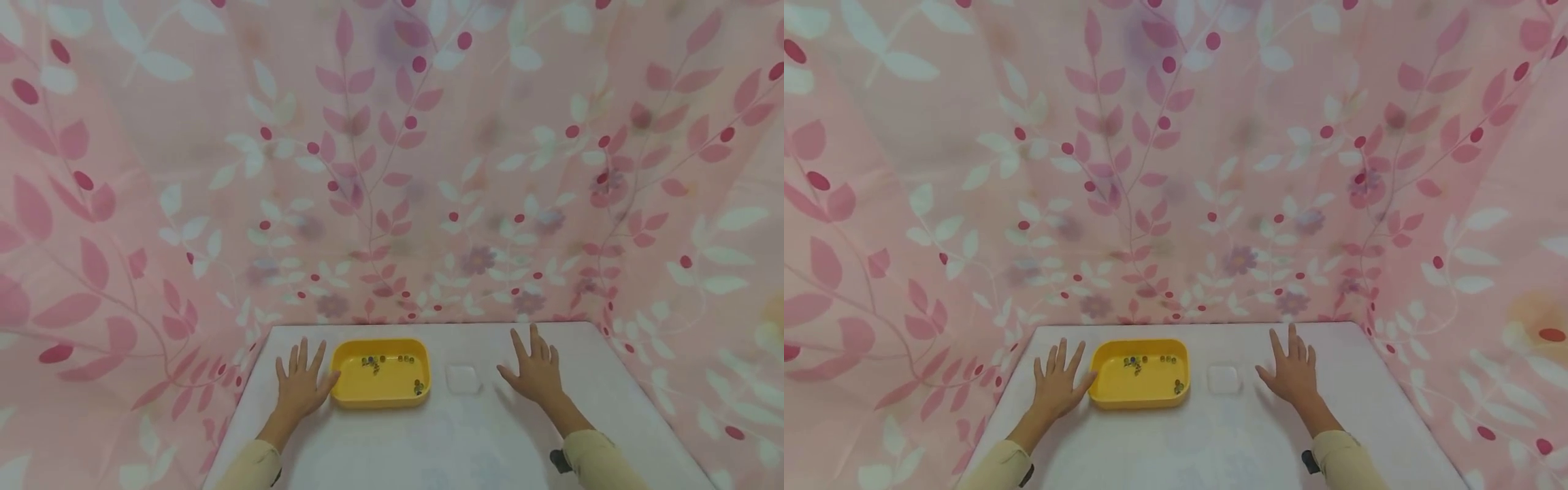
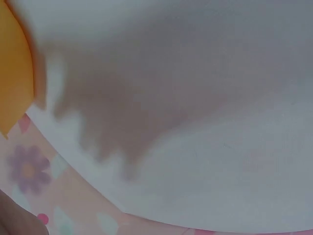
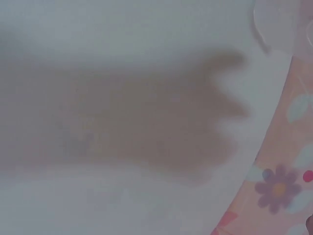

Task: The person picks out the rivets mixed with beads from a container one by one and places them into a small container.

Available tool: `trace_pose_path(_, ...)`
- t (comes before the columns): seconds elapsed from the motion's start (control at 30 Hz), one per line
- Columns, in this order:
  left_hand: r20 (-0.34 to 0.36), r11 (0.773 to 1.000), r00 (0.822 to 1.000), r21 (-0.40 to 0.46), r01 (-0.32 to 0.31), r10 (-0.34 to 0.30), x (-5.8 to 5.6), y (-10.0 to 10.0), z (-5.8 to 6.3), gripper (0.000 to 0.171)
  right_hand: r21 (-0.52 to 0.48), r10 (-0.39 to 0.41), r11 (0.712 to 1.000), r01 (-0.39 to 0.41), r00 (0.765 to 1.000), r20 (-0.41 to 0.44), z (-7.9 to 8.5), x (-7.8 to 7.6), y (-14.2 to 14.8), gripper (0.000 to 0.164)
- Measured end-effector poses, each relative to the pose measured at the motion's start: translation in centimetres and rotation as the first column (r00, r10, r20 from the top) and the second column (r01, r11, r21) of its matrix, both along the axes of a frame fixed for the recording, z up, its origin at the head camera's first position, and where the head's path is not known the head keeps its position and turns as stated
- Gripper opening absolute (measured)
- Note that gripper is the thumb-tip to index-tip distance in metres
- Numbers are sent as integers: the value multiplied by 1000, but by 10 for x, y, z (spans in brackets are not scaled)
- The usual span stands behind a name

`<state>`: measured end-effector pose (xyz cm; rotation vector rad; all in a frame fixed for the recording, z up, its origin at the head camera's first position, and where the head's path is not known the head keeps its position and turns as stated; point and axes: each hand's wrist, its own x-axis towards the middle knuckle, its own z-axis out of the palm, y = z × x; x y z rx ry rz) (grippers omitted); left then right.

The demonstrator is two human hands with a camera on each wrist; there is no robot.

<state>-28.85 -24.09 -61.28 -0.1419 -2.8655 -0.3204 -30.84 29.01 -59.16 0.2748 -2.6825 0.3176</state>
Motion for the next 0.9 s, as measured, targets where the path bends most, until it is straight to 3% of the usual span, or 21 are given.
trace_pose_path(0.2, 6, 999, 999, 29, 32, -32, 2, 12, -3, 86, 7, 37, 999, -37, 998, -50, 7, -3, -15, 90)
trace_pose_path(0.37, 41, 997, 998, 73, 36, -39, 4, 24, -12, 91, 26, 80, 996, -79, 997, -15, 12, 3, -32, 89)
trace_pose_path(0.57, 44, 994, 998, 101, 46, -51, 6, 42, -16, 94, 100, 100, 990, -100, 995, 9, 18, 5, -28, 90)
trace_pose_path(0.73, 10, 997, 999, 52, 52, -52, 9, 39, -14, 99, 61, 101, 993, -100, 995, -14, 11, 2, -46, 91)
trace_pose_path(0.9, 47, 992, 996, 106, 66, -71, 5, 38, -15, 98, 27, 102, 994, -102, 995, -2, 9, -8, -73, 91)
